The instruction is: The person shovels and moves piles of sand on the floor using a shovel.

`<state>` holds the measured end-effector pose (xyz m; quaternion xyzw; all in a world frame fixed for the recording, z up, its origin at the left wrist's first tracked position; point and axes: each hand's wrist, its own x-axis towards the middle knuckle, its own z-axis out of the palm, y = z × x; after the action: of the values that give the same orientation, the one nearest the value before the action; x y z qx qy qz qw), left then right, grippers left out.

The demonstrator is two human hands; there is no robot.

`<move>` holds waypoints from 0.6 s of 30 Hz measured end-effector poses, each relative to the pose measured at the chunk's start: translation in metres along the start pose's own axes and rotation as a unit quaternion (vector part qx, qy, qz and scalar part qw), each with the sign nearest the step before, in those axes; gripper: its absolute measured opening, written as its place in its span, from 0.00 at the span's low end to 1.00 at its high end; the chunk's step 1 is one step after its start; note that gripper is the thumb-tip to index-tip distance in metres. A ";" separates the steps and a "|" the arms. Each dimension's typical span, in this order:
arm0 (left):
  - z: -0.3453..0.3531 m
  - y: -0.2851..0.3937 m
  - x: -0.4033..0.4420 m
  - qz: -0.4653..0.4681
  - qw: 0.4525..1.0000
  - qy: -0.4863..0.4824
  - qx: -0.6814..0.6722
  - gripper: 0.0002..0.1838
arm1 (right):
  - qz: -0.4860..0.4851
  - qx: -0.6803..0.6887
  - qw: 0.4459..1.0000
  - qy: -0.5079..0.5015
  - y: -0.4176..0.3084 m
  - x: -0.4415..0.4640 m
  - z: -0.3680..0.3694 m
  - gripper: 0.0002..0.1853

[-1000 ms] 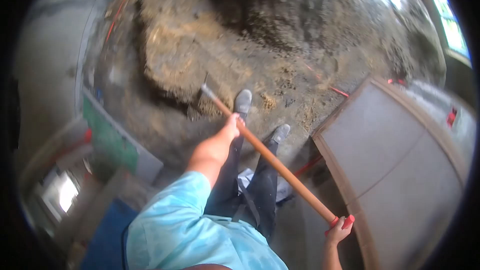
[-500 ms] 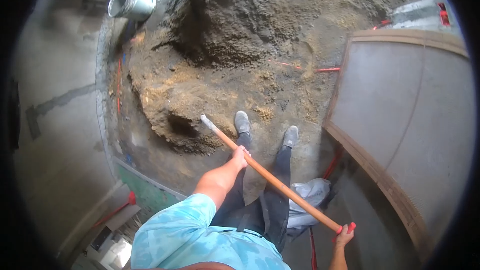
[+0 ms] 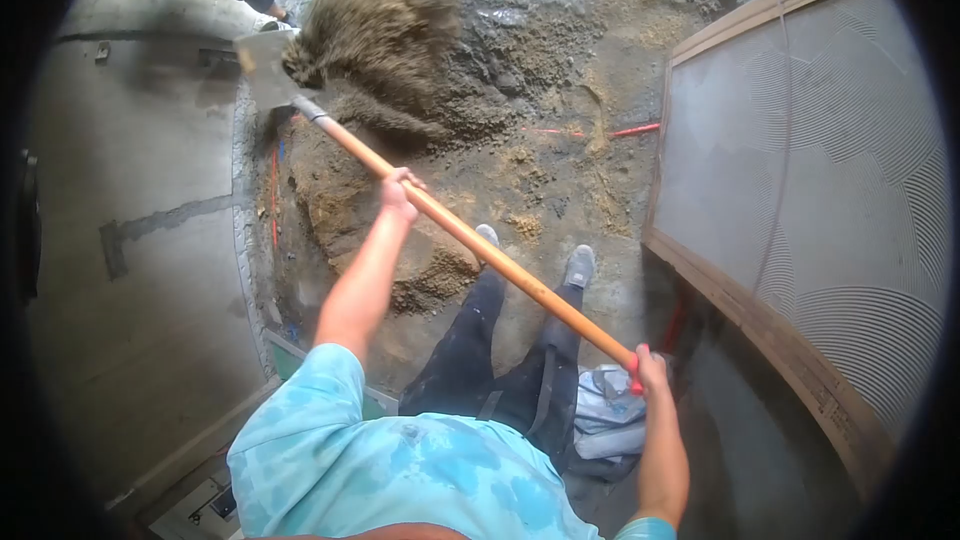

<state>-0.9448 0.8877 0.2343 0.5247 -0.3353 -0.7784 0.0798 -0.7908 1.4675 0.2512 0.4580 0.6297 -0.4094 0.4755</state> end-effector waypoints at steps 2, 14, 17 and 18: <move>-0.001 0.021 0.000 0.006 1.000 0.004 -0.028 0.07 | -0.138 0.058 0.983 0.103 -0.017 -0.010 0.012 0.20; -0.056 -0.317 -0.104 -0.301 0.940 0.085 -0.136 0.15 | -0.234 0.133 0.903 0.336 0.119 -0.110 -0.161 0.13; -0.017 -0.427 -0.176 -0.404 0.903 0.102 -0.107 0.10 | -0.236 -0.004 0.847 0.477 0.164 -0.170 -0.282 0.25; -0.007 -0.457 -0.197 -0.462 0.867 0.083 -0.167 0.09 | -0.137 -0.017 0.865 0.483 0.169 -0.200 -0.326 0.19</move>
<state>-0.7490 1.3264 0.1063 0.6613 0.0884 -0.7239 -0.1754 -0.6751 1.7812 0.5015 0.4998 0.8436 -0.1874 0.0590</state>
